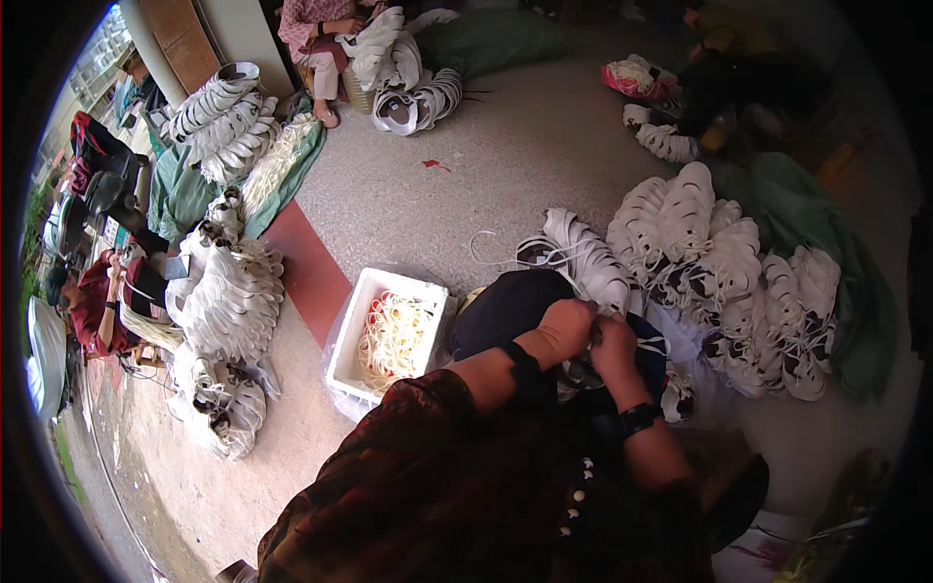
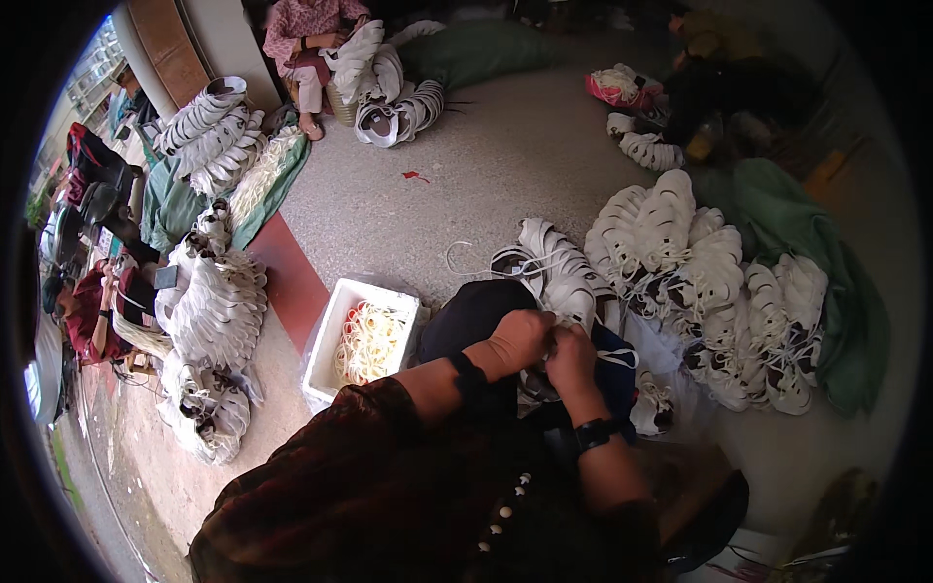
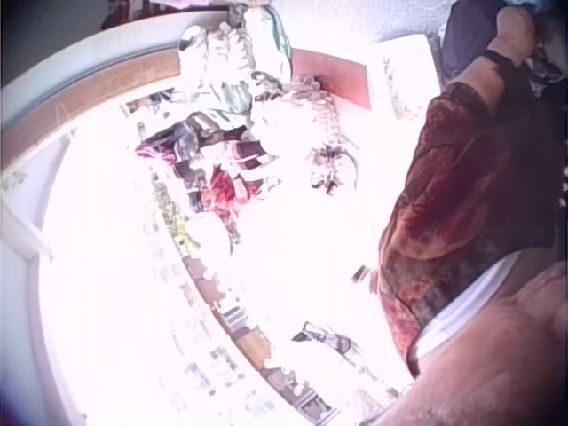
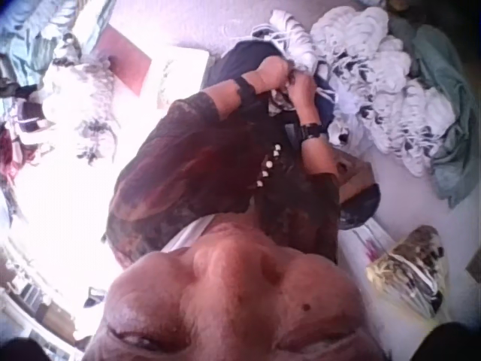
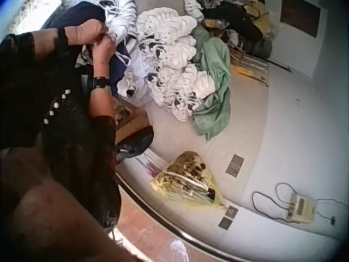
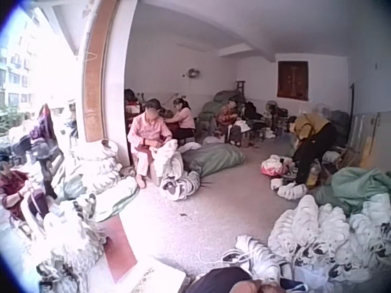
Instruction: The recorder is threading laces through the eyelets of a white shoe upper.
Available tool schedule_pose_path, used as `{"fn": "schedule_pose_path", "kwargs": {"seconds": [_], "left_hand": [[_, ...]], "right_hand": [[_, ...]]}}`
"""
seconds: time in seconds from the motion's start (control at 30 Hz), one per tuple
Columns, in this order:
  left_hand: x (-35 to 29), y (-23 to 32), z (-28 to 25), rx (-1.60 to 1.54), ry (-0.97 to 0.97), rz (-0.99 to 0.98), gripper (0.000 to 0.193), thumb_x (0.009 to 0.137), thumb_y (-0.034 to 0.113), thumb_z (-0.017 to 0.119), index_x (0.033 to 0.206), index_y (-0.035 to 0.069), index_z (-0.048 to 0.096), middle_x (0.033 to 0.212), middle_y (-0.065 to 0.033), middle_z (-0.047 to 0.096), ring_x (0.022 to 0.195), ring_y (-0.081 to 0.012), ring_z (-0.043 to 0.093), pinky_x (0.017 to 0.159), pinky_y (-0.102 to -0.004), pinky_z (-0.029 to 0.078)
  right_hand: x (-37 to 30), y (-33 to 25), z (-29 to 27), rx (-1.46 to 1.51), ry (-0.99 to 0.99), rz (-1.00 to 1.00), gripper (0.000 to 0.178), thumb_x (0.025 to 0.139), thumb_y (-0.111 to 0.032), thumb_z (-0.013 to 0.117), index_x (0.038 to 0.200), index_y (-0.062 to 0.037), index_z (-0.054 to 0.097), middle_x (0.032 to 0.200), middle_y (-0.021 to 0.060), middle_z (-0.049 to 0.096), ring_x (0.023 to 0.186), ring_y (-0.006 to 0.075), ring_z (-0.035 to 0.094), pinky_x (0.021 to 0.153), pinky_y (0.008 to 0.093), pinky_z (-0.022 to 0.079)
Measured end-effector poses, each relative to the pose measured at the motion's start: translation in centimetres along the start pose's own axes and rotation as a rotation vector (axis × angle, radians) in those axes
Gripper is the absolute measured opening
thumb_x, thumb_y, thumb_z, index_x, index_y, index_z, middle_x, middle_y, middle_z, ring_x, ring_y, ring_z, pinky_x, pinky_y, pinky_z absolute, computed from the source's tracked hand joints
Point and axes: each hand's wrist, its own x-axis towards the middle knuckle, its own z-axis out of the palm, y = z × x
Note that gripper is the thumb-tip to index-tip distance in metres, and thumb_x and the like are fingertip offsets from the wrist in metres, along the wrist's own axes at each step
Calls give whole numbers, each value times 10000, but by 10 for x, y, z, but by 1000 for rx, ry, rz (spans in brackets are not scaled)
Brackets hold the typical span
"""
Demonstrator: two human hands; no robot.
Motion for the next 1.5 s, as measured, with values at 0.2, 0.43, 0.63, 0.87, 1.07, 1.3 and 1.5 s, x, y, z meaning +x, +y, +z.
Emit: {"fn": "schedule_pose_path", "kwargs": {"seconds": [0.2,0.43,0.63,0.87,1.07,1.3,1.5], "left_hand": [[4,-12,-3,-124,25,-146,86,687,74,573,747,12,581,721,-216,594,731,-372,595,648,-419,481],[0,-8,-21,-446,6,-242,194,672,88,668,816,11,561,697,-136,603,650,-273,607,616,-324,480],[1,28,-24,-43,50,280,183,634,158,709,694,31,591,720,-84,531,726,-274,537,660,-345,452],[10,36,-21,259,-66,497,54,635,107,597,642,73,556,708,-82,507,730,-263,526,663,-369,451],[3,-30,-84,360,-110,294,44,728,87,564,726,51,589,765,-120,574,735,-294,572,664,-361,483],[-28,-86,-138,153,-195,-207,82,760,124,608,739,48,630,645,-107,608,584,-231,589,564,-316,464],[-46,-98,-146,-121,-208,-350,36,739,32,609,734,10,637,584,-34,568,550,-83,496,543,-238,416]], "right_hand": [[5,-4,5,-101,138,-139,83,635,23,533,670,-44,566,705,145,535,681,340,561,568,431,441],[-19,49,-65,874,272,130,63,750,-15,551,688,-12,543,886,166,596,659,217,560,640,315,454],[-22,37,-75,1772,273,287,102,884,-79,485,814,-19,529,899,155,606,699,174,575,643,270,454],[-29,50,-69,1686,226,217,146,891,-116,492,779,-22,498,672,71,530,625,160,538,587,251,416],[-76,108,-79,1580,435,356,168,877,-106,498,727,-31,491,603,13,429,507,99,387,491,231,300],[-119,140,-96,685,220,369,76,806,-96,592,781,-32,560,616,-53,453,569,45,352,502,210,312],[-129,150,-102,222,134,255,84,689,-78,649,742,-45,593,643,137,537,598,283,528,562,363,416]]}}
